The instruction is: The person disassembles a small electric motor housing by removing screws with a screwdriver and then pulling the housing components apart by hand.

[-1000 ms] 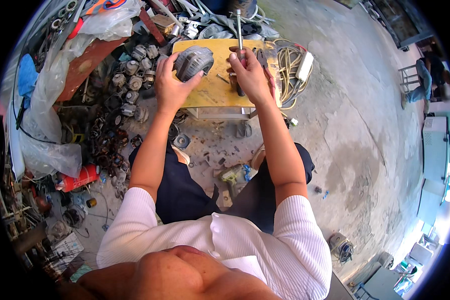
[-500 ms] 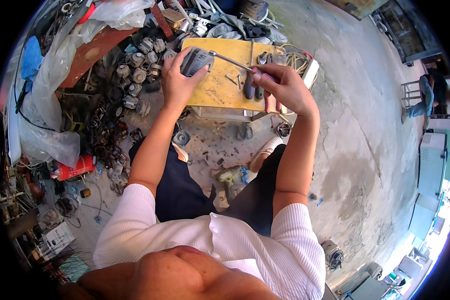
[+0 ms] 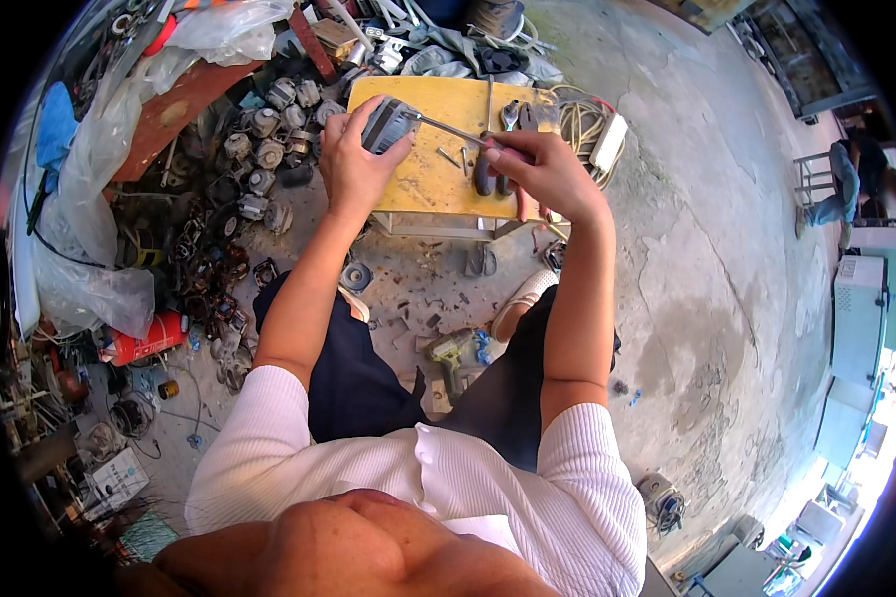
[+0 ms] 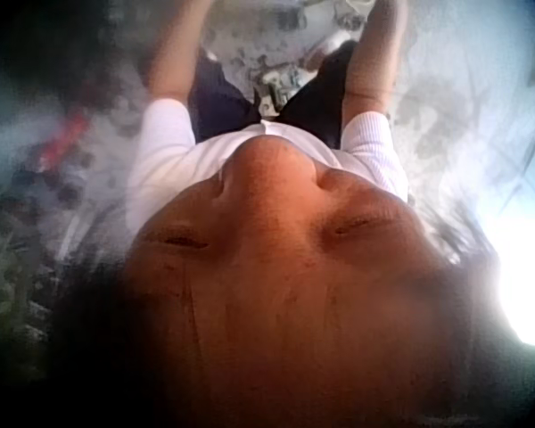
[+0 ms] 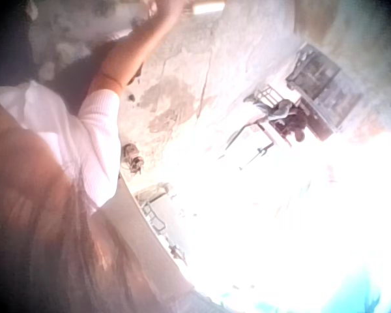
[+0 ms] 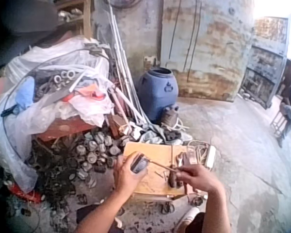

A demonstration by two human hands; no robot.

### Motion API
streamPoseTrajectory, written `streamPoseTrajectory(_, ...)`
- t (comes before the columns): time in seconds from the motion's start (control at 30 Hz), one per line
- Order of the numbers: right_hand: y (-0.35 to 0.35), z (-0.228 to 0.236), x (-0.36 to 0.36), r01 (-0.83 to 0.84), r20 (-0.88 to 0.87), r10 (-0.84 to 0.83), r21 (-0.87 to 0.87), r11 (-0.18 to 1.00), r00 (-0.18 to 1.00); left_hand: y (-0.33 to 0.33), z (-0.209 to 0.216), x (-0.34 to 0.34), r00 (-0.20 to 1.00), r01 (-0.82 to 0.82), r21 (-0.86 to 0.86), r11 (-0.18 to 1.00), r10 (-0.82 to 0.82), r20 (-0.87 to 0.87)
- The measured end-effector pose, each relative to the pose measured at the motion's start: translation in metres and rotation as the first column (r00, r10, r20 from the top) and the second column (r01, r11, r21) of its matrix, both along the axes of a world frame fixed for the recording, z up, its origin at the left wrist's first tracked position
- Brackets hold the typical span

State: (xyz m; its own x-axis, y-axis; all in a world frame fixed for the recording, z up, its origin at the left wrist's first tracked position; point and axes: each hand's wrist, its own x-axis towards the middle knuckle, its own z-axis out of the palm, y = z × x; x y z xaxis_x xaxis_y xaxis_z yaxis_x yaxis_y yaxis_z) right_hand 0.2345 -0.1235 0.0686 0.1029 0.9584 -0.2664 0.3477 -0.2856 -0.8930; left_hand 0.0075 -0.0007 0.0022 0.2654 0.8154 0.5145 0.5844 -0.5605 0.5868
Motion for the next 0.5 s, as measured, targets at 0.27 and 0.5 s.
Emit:
streamPoseTrajectory(0.27,0.010,-0.014,-0.012,0.063,-0.207,-0.069,-0.033,0.997,0.976,0.002,0.000,-0.003,0.998,-0.001,-0.081,0.997,0.006,0.065)
streamPoseTrajectory(0.5,0.017,-0.034,0.000,-0.053,-0.639,-0.105,-0.222,0.974,0.762,0.011,-0.010,-0.003,0.996,0.045,0.008,0.999,-0.046,0.082)
